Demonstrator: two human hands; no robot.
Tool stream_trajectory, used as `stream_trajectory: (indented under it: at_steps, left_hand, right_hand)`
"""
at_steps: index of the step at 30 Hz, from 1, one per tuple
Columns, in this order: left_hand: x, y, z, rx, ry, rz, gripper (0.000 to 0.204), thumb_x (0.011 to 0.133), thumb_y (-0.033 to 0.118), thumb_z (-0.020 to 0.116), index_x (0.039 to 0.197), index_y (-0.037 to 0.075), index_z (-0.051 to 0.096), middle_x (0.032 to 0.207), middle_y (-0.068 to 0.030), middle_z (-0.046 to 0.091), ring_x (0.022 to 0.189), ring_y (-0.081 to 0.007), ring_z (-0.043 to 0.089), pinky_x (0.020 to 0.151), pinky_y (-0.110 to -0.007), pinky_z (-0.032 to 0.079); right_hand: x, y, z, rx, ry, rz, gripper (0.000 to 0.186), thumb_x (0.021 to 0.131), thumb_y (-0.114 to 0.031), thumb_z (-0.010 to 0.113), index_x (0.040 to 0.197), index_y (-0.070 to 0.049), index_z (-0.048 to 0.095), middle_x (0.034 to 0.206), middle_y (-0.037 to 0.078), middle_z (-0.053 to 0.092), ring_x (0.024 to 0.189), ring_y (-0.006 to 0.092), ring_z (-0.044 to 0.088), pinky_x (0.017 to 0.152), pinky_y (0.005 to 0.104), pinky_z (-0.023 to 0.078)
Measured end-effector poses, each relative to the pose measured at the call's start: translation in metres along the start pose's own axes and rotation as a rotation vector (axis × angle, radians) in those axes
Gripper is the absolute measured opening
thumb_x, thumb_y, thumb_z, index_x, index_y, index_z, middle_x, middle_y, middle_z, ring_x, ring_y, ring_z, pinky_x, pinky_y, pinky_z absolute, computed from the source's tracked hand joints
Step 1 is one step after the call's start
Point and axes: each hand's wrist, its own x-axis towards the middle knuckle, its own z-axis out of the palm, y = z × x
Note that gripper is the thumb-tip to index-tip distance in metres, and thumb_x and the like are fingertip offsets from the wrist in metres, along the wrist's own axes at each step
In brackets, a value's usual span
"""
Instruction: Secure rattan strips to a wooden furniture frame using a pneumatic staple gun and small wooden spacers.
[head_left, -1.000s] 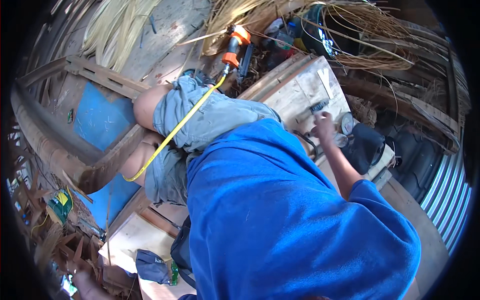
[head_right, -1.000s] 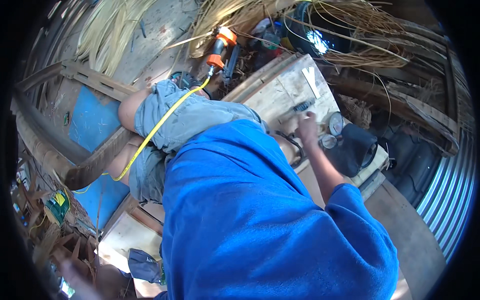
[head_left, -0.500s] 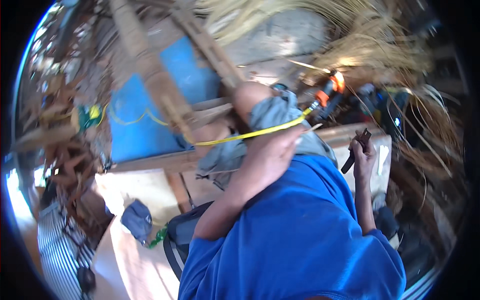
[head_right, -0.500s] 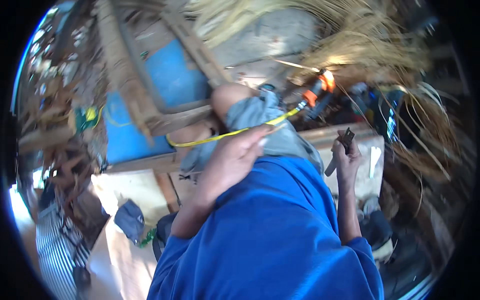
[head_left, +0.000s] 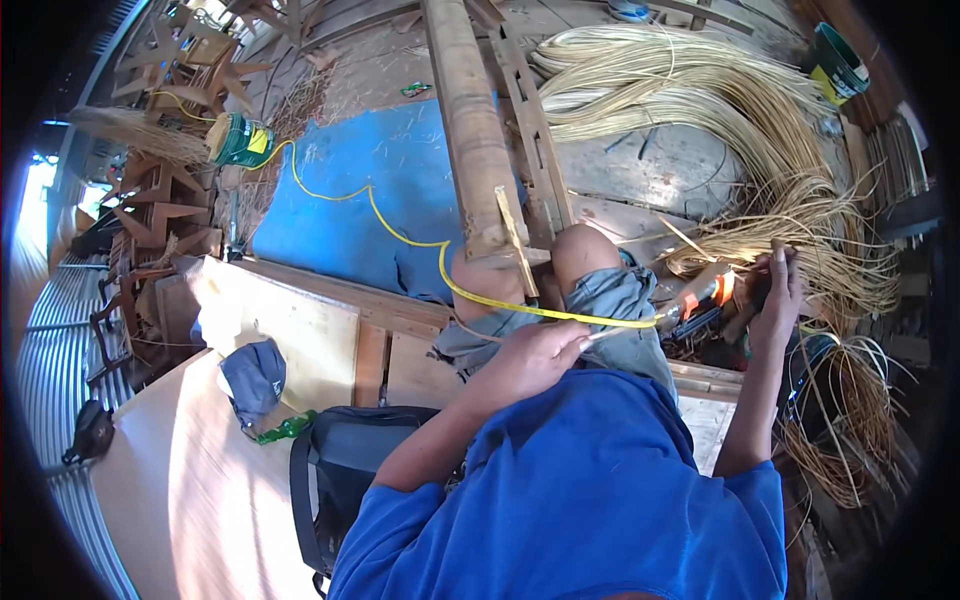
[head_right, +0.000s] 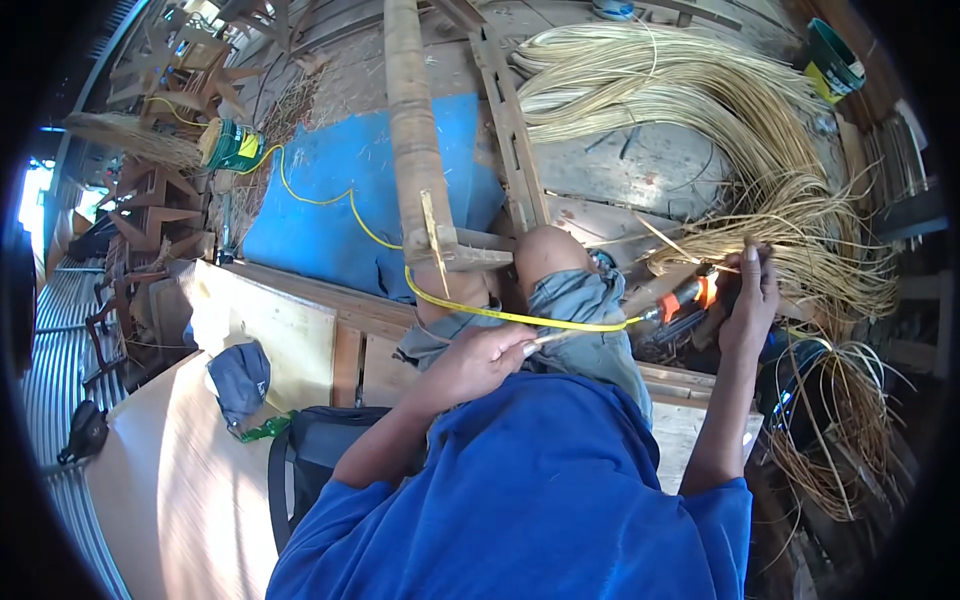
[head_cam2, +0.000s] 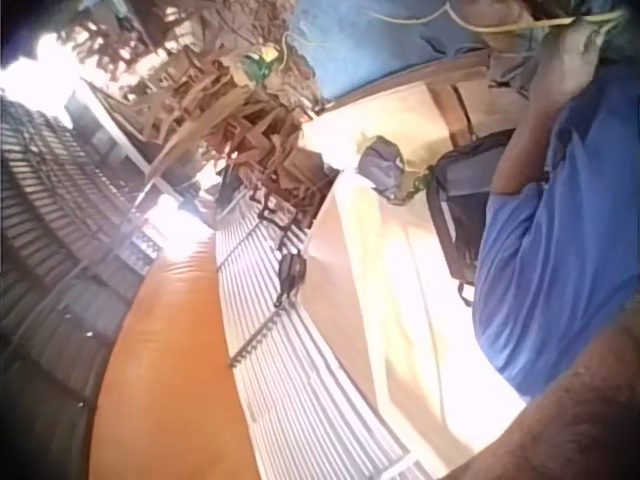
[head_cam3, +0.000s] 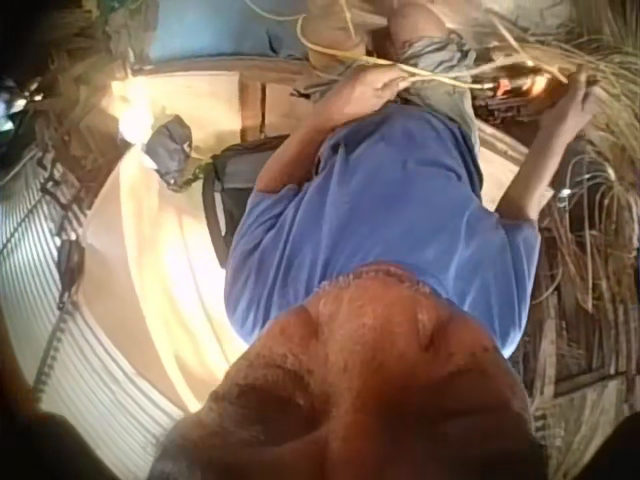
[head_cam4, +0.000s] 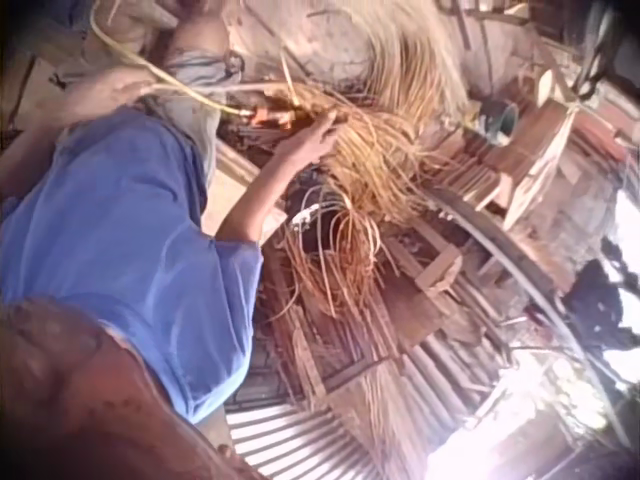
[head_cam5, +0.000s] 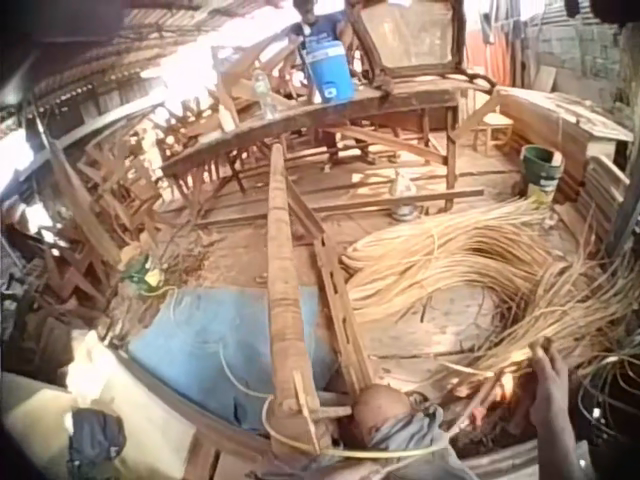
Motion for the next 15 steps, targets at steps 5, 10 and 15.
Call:
stream_trajectory:
  at_steps: [5,10,15]
  left_hand:
    - [0.009,0.005,0.002,-0.105,0.208,-0.123,0.013,0.092,0.012,0.051,0.098,0.002,0.056,0.066,-0.0084,0.054,0.059,-0.013,0.052,0.056,-0.029,0.042]
    - [0.023,0.033,-0.019,-0.198,0.204,-0.197,0.014,0.093,0.013,0.051,0.094,0.001,0.057,0.065,-0.0012,0.052,0.06,-0.0073,0.049,0.057,-0.024,0.042]
    - [0.018,0.032,-0.026,-0.115,0.043,-0.167,0.016,0.093,0.016,0.052,0.089,0.001,0.057,0.065,0.0002,0.053,0.059,-0.0051,0.049,0.055,-0.022,0.042]
  right_hand:
    - [-0.04,0.026,0.008,0.044,-0.517,0.404,0.029,0.088,-0.032,0.056,0.092,-0.003,0.057,0.069,0.003,0.052,0.052,0.0107,0.05,0.047,0.0228,0.042]
    - [-0.083,0.016,0.033,0.163,-0.918,0.431,0.031,0.082,-0.014,0.063,0.106,0.002,0.051,0.074,0.007,0.052,0.048,0.014,0.051,0.045,0.0248,0.043]
    - [-0.095,0.011,0.06,0.321,-1.06,0.521,0.03,0.086,-0.013,0.058,0.111,0.001,0.048,0.069,0.004,0.053,0.045,0.0102,0.047,0.042,0.0223,0.038]
